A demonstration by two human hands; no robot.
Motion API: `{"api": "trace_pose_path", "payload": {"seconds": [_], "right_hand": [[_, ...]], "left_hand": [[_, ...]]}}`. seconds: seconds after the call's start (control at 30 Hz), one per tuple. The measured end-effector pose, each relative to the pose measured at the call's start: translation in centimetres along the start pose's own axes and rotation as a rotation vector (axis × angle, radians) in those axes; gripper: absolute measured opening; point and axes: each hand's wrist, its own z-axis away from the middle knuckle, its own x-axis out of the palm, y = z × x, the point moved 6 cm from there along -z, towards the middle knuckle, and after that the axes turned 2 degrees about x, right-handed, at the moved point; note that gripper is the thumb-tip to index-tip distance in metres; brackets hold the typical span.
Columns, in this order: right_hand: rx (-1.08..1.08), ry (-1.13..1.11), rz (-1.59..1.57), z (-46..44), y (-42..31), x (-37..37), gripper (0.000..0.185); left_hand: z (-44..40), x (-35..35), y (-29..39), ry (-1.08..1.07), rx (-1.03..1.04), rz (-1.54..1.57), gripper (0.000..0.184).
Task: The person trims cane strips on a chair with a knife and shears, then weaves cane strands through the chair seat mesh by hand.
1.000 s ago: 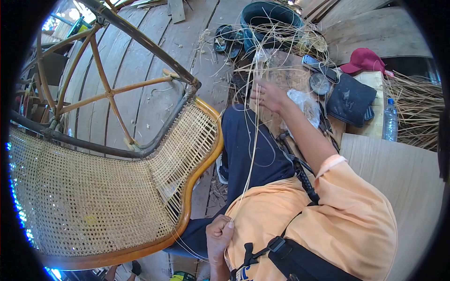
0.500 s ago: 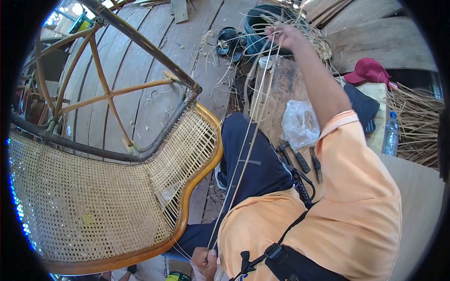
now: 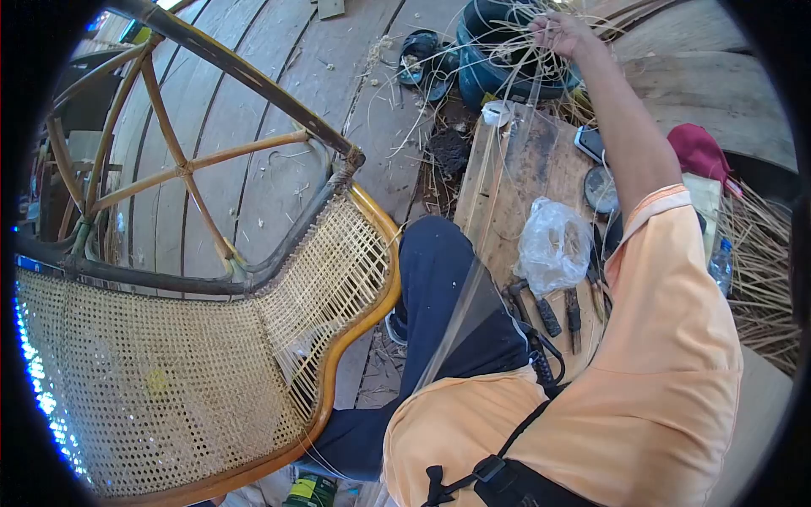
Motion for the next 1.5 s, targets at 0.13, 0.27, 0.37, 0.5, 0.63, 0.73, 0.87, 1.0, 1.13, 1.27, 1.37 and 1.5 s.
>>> {"api": "trace_pose_path", "payload": {"seconds": [0.13,0.27,0.37,0.5,0.63,0.73,0.87,1.0,1.13,1.27,1.37,1.5], "right_hand": [[-0.163,-0.039,0.103,-2.7,-5.1,-2.2,0.022],[-0.423,0.043,0.143,5.6,-9.5,1.8,0.024],[-0.236,-0.284,0.541,4.5,-4.8,-2.8,0.040],[0.056,0.462,1.139,10.3,-0.1,0.8,0.059],[0.077,0.168,1.221,17.2,0.6,5.4,0.065],[0.147,0.271,1.232,23.8,-0.4,6.7,0.061],[0.198,0.146,1.208,32.3,2.8,9.5,0.041],[0.335,-0.784,0.635,43.3,20.7,20.3,0.026],[0.450,-1.205,0.261,53.9,32.0,28.9,0.032],[0.710,-0.950,-0.157,55.6,31.3,30.6,0.021],[0.559,-0.854,-0.090,51.2,28.7,31.2,0.012],[0.313,-0.484,-0.260,44.3,25.4,30.1,0.009]], "left_hand": [[0.0,0.1,0.8,-0.041,-0.034,-0.001,0.023],[0.2,0.1,1.7,-0.057,-0.071,0.016,0.021],[0.2,0.2,2.2,-0.071,-0.073,0.027,0.020],[0.4,-0.2,2.6,-0.072,-0.078,0.052,0.019],[0.0,-1.1,3.5,-0.043,-0.077,0.117,0.018],[-1.6,-3.9,5.5,0.035,-0.098,0.223,0.017],[-4.3,-7.0,9.6,0.209,-0.185,0.650,0.016],[-6.1,-6.6,14.7,0.237,0.107,0.752,0.017],[-6.5,-6.2,19.6,0.036,0.285,0.836,0.020],[-8.0,-4.6,15.7,-0.027,0.194,0.941,0.019],[-9.2,-3.6,12.7,0.008,0.194,0.958,0.019],[-8.6,-3.1,7.9,-0.089,0.029,1.109,0.015]]}}
